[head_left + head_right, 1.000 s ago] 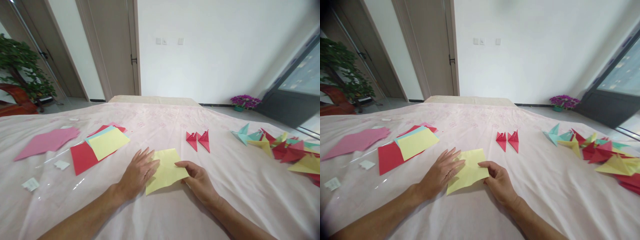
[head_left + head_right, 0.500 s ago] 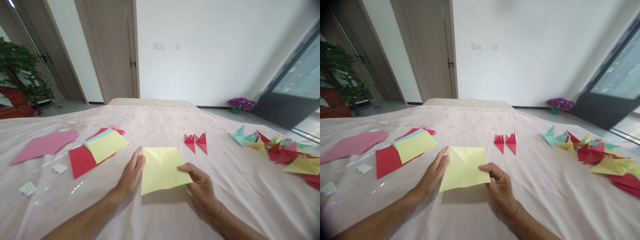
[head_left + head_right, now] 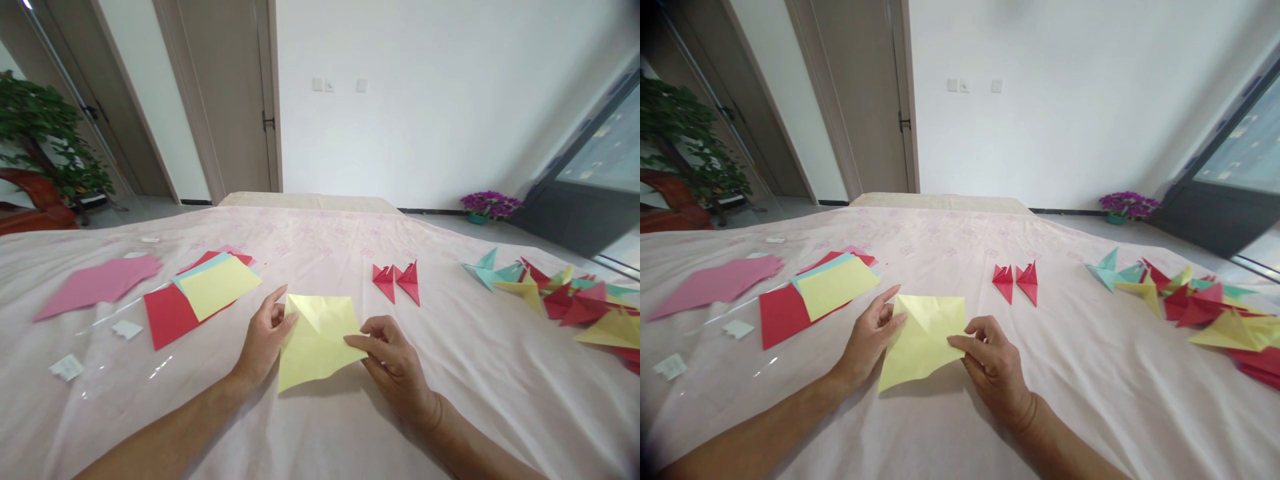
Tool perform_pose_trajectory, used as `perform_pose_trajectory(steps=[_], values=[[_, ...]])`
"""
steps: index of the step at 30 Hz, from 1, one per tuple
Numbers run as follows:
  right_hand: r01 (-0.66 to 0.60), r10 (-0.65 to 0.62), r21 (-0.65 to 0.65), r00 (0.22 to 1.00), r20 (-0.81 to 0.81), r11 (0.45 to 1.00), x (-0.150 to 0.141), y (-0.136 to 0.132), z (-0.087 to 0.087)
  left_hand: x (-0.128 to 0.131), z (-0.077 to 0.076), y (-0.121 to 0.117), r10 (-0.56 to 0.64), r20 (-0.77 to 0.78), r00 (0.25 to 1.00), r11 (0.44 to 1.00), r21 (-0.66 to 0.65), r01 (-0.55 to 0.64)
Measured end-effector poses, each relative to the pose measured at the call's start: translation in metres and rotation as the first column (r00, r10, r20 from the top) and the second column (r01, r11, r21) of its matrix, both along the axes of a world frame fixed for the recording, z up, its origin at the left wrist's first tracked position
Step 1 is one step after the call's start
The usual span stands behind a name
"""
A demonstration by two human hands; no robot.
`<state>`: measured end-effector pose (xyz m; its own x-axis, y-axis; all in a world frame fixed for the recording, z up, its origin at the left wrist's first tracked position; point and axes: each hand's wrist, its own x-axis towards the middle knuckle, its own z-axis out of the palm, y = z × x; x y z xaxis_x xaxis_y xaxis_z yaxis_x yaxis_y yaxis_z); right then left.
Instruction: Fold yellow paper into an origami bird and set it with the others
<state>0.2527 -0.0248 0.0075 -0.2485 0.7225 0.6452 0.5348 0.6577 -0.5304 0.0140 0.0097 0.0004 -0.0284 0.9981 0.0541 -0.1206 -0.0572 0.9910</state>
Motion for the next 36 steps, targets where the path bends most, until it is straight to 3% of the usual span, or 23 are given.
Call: perform_pose_trajectory(steps=[5, 10, 14, 18, 22, 26, 32, 36], values=[[0.001, -0.005, 0.03, 0.992, 0.128, 1.0, -0.001, -0.001, 0.0, 0.005, 0.004, -0.008, 0.022, -0.09, 0.996, 0.997, 0.079, -0.014], [-0.009, -0.033, 0.156, 0.963, 0.266, 0.988, -0.003, -0.001, 0.01, 0.008, 0.005, -0.015, 0.047, -0.196, 0.98, 0.988, 0.153, -0.016], [0.006, -0.056, 0.224, 0.974, 0.219, 0.975, -0.007, -0.001, 0.017, 0.01, 0.003, -0.021, 0.076, -0.328, 0.942, 0.967, 0.255, 0.011], [-0.023, -0.016, 0.219, 0.985, 0.174, 0.975, -0.011, 0.0, 0.015, 0.009, 0.001, -0.026, 0.14, -0.478, 0.867, 0.912, 0.404, 0.075], [-0.034, -0.003, 0.235, 0.988, 0.157, 0.971, -0.01, 0.0, 0.009, 0.008, 0.001, -0.027, 0.225, -0.583, 0.781, 0.793, 0.575, 0.2], [-0.091, 0.04, 0.241, 0.977, 0.209, 0.966, -0.008, 0.0, 0.01, 0.009, 0.006, -0.028, 0.246, -0.629, 0.737, 0.712, 0.633, 0.302], [-0.196, 0.107, 0.228, 0.931, 0.349, 0.954, -0.003, 0.003, 0.013, 0.01, 0.006, -0.029, 0.231, -0.659, 0.716, 0.678, 0.637, 0.368], [-0.212, 0.12, 0.222, 0.923, 0.365, 0.952, -0.002, 0.006, 0.014, 0.01, 0.003, -0.03, 0.177, -0.66, 0.73, 0.687, 0.614, 0.389]])
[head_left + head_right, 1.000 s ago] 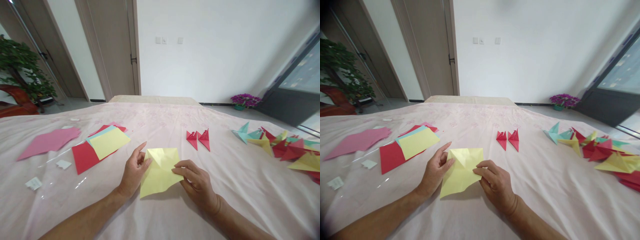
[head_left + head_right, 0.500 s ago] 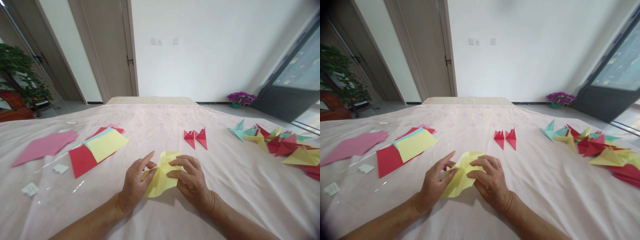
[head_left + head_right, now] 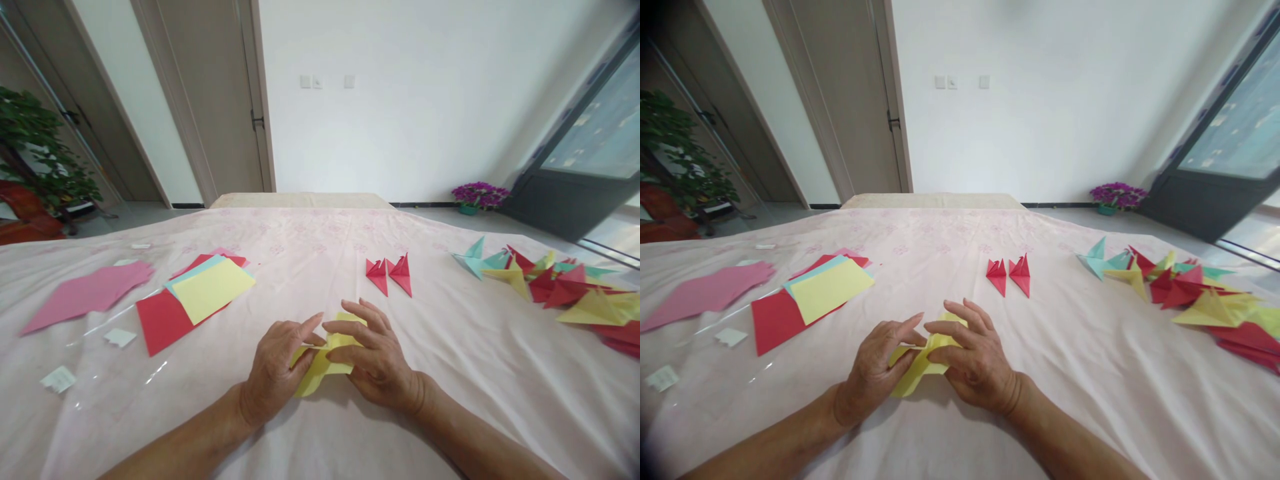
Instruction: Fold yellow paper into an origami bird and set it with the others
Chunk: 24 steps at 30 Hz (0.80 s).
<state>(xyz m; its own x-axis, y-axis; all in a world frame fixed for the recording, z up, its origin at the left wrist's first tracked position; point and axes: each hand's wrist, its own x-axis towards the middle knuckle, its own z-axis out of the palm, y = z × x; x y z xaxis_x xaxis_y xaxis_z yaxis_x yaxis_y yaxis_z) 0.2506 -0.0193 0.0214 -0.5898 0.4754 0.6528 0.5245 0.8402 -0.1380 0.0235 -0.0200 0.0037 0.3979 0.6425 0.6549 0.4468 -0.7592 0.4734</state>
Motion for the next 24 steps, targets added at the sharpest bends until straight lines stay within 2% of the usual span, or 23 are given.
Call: perform_pose_trajectory(steps=[3, 5, 8, 10, 11, 13, 15, 18, 20, 24], values=[[0.014, -0.015, -0.009, 0.997, -0.081, 1.0, 0.001, 0.002, 0.001, -0.003, 0.001, -0.001, -0.013, 0.099, 0.995, 0.991, -0.132, 0.027], [0.036, -0.045, -0.046, 0.978, -0.203, 0.998, 0.001, 0.005, 0.0, -0.006, 0.003, 0.001, 0.04, 0.255, 0.966, 0.96, -0.279, 0.034], [0.087, -0.184, -0.226, 0.872, -0.453, 0.97, 0.003, 0.01, -0.005, -0.01, 0.005, 0.01, 0.207, 0.533, 0.82, 0.875, -0.476, 0.089], [0.067, -0.338, -0.446, 0.754, -0.563, 0.893, 0.005, 0.014, -0.009, -0.011, 0.006, 0.017, 0.255, 0.648, 0.718, 0.819, -0.539, 0.196], [0.016, -0.404, -0.553, 0.7, -0.588, 0.833, 0.005, 0.015, -0.01, -0.01, 0.006, 0.019, 0.252, 0.677, 0.692, 0.791, -0.556, 0.256], [-0.131, -0.483, -0.695, 0.629, -0.609, 0.707, 0.005, 0.015, -0.011, -0.008, 0.008, 0.02, 0.226, 0.691, 0.686, 0.74, -0.58, 0.34], [-0.268, -0.505, -0.741, 0.587, -0.632, 0.616, 0.003, 0.014, -0.01, -0.004, 0.009, 0.018, 0.199, 0.676, 0.709, 0.7, -0.604, 0.38], [-0.396, -0.523, -0.757, 0.553, -0.649, 0.52, -0.004, 0.009, -0.005, 0.001, 0.011, 0.014, 0.167, 0.652, 0.739, 0.658, -0.632, 0.409], [-0.445, -0.533, -0.759, 0.542, -0.65, 0.475, -0.008, 0.006, -0.002, 0.002, 0.01, 0.014, 0.161, 0.64, 0.752, 0.642, -0.646, 0.413], [-0.484, -0.549, -0.759, 0.526, -0.65, 0.435, -0.014, 0.002, 0.001, 0.0, 0.006, 0.016, 0.171, 0.622, 0.764, 0.621, -0.67, 0.406]])
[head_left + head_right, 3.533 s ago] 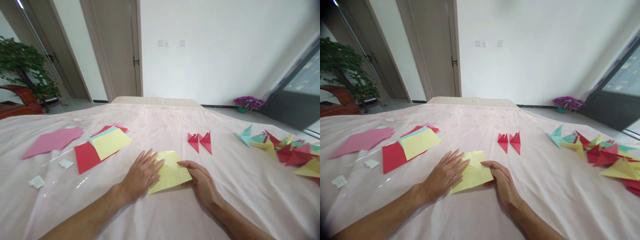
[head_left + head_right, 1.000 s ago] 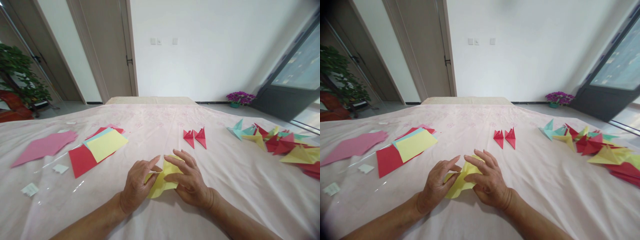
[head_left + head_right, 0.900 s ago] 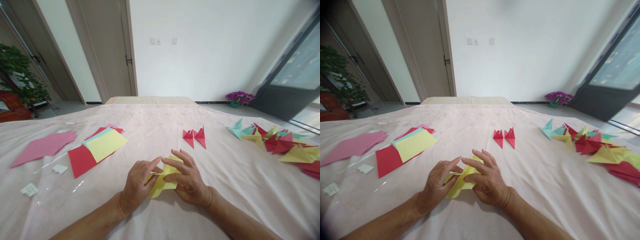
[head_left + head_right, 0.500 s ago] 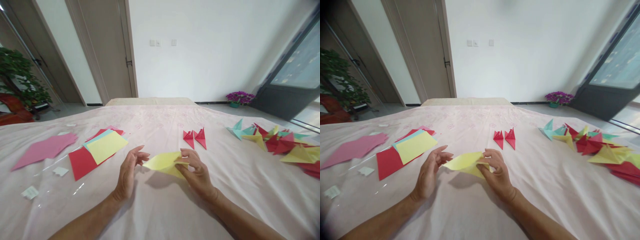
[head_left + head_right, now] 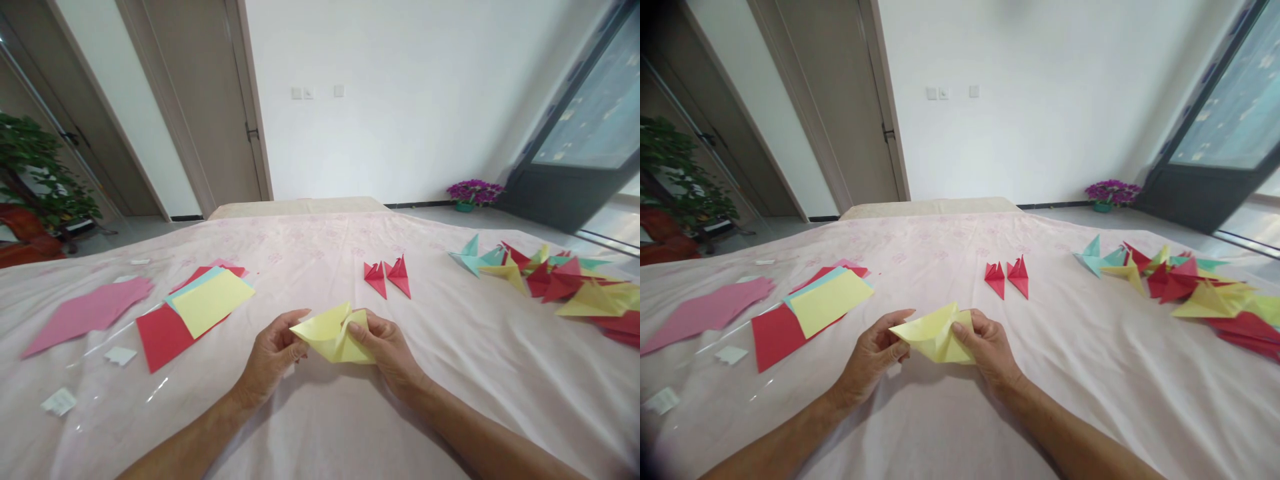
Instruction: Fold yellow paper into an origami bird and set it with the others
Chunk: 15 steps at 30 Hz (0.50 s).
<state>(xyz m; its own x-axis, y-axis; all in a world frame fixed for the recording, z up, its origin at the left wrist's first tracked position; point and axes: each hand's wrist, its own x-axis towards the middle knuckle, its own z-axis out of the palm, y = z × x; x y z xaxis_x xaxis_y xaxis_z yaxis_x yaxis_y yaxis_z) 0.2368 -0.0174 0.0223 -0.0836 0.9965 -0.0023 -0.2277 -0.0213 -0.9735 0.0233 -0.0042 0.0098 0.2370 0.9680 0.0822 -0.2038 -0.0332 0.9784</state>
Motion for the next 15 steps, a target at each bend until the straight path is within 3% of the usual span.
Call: perform_pose_trajectory(steps=[5, 15], values=[[-0.017, 0.017, -0.031, 1.0, -0.012, 0.999, -0.005, -0.001, 0.0, 0.003, 0.0, 0.001, 0.026, -0.01, 1.0, 1.0, -0.009, -0.026], [-0.042, 0.039, 0.052, 0.998, 0.049, 0.998, -0.015, 0.0, -0.004, 0.011, -0.004, -0.002, 0.091, -0.012, 0.996, 0.995, -0.043, -0.092]])
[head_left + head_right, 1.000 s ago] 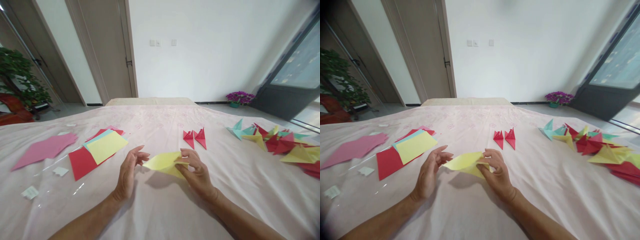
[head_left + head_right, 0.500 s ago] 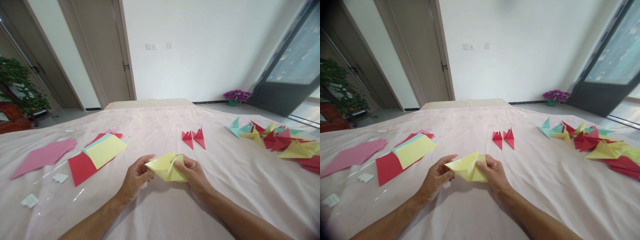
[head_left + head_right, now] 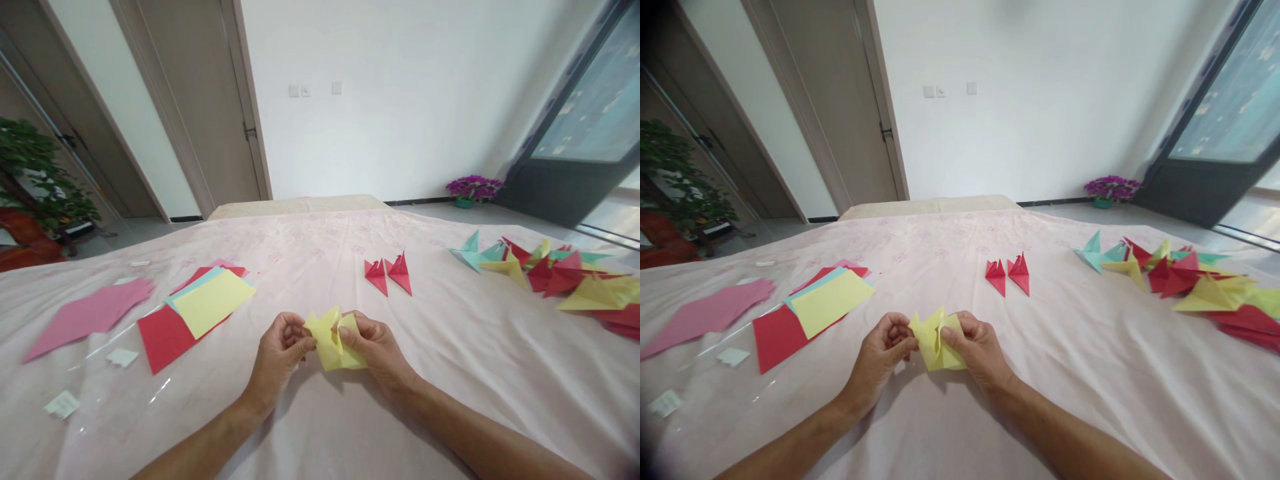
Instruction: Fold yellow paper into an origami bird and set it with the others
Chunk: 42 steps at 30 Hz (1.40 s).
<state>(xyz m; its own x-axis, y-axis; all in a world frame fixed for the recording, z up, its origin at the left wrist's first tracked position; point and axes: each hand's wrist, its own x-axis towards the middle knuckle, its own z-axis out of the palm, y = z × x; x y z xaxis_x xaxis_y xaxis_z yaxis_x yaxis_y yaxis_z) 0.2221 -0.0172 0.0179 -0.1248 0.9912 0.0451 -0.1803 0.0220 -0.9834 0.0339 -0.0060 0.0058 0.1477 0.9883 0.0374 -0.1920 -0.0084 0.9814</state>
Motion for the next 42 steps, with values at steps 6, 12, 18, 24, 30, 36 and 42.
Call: perform_pose_trajectory(steps=[6, 12, 18, 24, 30, 36, 42], values=[[0.071, -0.071, 0.005, 0.997, 0.003, 0.997, 0.0, -0.001, 0.002, 0.006, 0.005, -0.012, 0.046, 0.051, 0.998, 0.999, -0.015, -0.045], [0.08, -0.08, 0.038, 0.997, 0.005, 0.996, 0.002, 0.0, 0.0, 0.011, 0.008, -0.022, -0.026, -0.243, 0.97, 0.986, 0.154, 0.065], [0.123, -0.127, 0.101, 0.991, 0.037, 0.987, 0.0, 0.001, -0.001, 0.018, 0.005, -0.025, -0.043, -0.221, 0.974, 0.992, 0.11, 0.069], [0.118, -0.125, 0.123, 0.991, 0.051, 0.985, -0.003, -0.003, 0.002, 0.022, 0.005, -0.024, -0.061, -0.094, 0.994, 0.998, 0.001, 0.061], [0.042, -0.071, 0.188, 0.986, 0.148, 0.981, -0.001, -0.002, 0.007, 0.017, 0.008, -0.021, -0.031, -0.071, 0.997, 0.997, -0.079, 0.025], [-0.05, -0.084, 0.381, 0.942, 0.326, 0.923, 0.006, 0.001, 0.006, 0.012, 0.004, -0.011, 0.115, 0.094, 0.989, 0.977, -0.19, -0.096], [-0.048, -0.288, 0.653, 0.871, 0.397, 0.756, 0.014, -0.003, 0.002, 0.014, 0.007, -0.007, 0.224, 0.214, 0.951, 0.943, -0.293, -0.157]])
